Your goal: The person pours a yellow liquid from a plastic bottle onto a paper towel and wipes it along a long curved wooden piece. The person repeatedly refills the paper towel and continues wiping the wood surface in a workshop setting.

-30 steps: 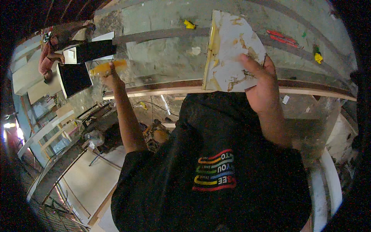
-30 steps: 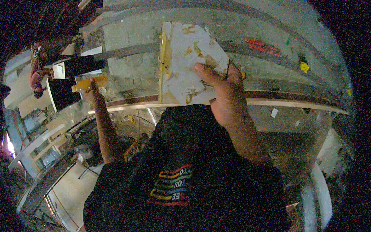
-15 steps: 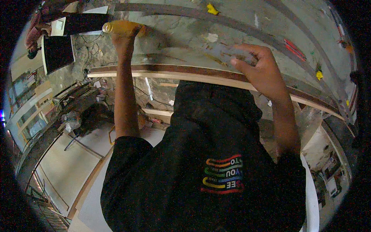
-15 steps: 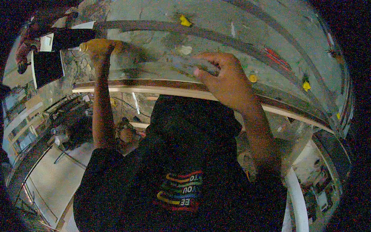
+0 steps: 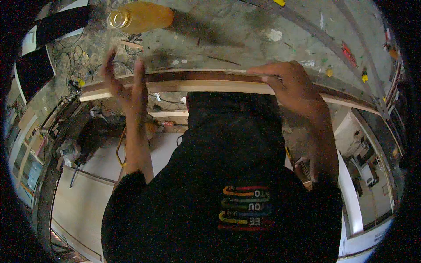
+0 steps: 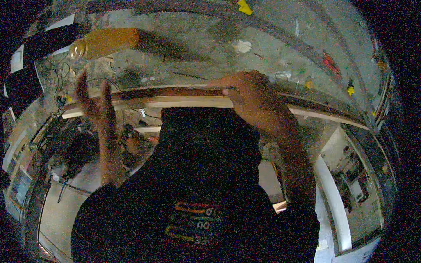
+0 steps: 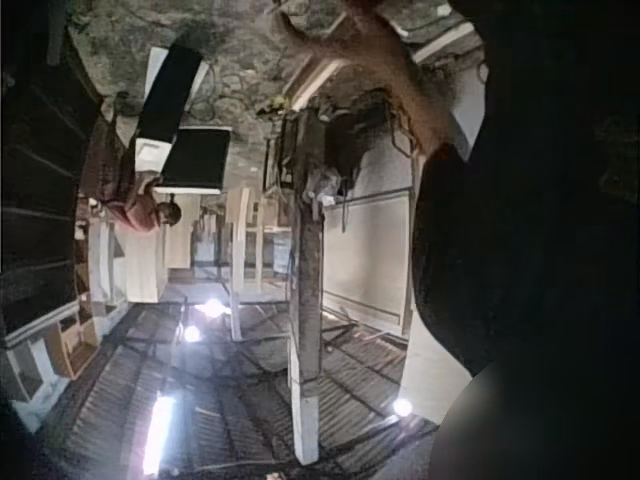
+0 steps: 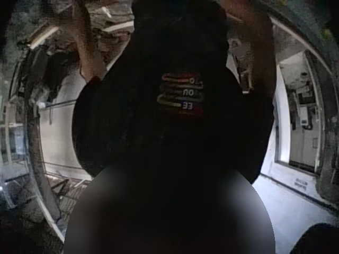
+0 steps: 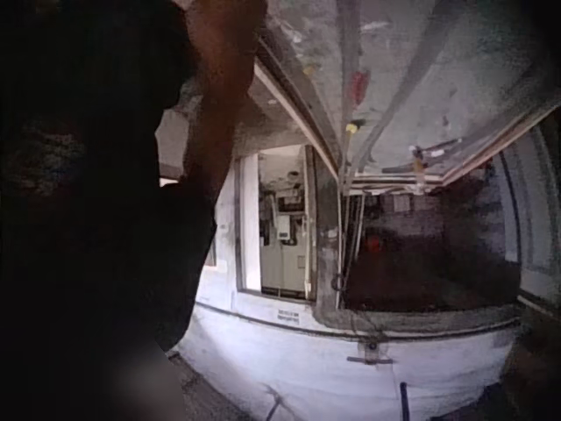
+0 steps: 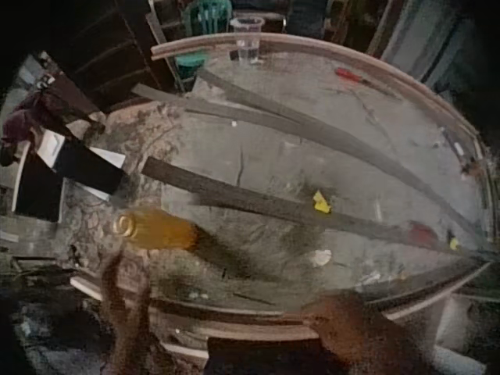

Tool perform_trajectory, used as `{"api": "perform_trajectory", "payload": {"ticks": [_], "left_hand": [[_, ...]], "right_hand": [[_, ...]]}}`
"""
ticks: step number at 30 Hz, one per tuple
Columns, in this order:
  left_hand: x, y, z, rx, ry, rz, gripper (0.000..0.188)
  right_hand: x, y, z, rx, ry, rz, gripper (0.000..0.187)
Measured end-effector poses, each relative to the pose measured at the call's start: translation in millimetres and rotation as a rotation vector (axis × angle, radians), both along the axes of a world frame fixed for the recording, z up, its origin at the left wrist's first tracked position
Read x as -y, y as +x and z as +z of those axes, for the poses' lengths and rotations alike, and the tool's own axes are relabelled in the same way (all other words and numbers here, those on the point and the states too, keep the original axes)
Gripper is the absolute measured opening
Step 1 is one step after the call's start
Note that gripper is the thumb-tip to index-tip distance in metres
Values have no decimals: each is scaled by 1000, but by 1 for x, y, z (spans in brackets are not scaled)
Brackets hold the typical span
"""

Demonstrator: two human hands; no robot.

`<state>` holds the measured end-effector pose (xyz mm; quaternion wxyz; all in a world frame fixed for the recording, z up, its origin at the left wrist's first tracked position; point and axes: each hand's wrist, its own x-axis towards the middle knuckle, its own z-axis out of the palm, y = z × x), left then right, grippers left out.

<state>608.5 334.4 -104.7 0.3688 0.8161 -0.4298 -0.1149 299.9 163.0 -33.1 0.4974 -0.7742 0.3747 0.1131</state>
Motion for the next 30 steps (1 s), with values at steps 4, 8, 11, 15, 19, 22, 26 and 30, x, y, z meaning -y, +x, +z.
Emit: {"api": "perform_trajectory", "payload": {"ticks": [4, 8, 11, 15, 19, 22, 26, 30], "left_hand": [[-43, -36, -9, -117, -312, 529, 63], [-47, -62, -19, -898, -492, 993, 62], [-24, -53, -32, -1165, -471, 959, 77], [-2, -62, -33, -1210, -435, 931, 90], [11, -68, -27, -1100, -375, 884, 97], [11, -67, -28, -1142, -463, 937, 97], [2, -62, -40, -1181, -572, 924, 95], [-9, -57, -54, -1169, -614, 881, 90]], "right_hand": [[-5, 4, -7, 0, 144, -36, 25], [-17, 20, -19, 3, 112, 68, 25], [-20, 35, -21, -11, 22, 79, 23], [-19, 45, -21, -75, 85, 98, 23], [-20, 47, -19, -76, 137, 123, 23], [-17, 43, -13, 22, 30, 124, 23], [-1, 35, -4, -17, 261, 98, 24], [8, 30, -9, -111, 76, 138, 25]]}}
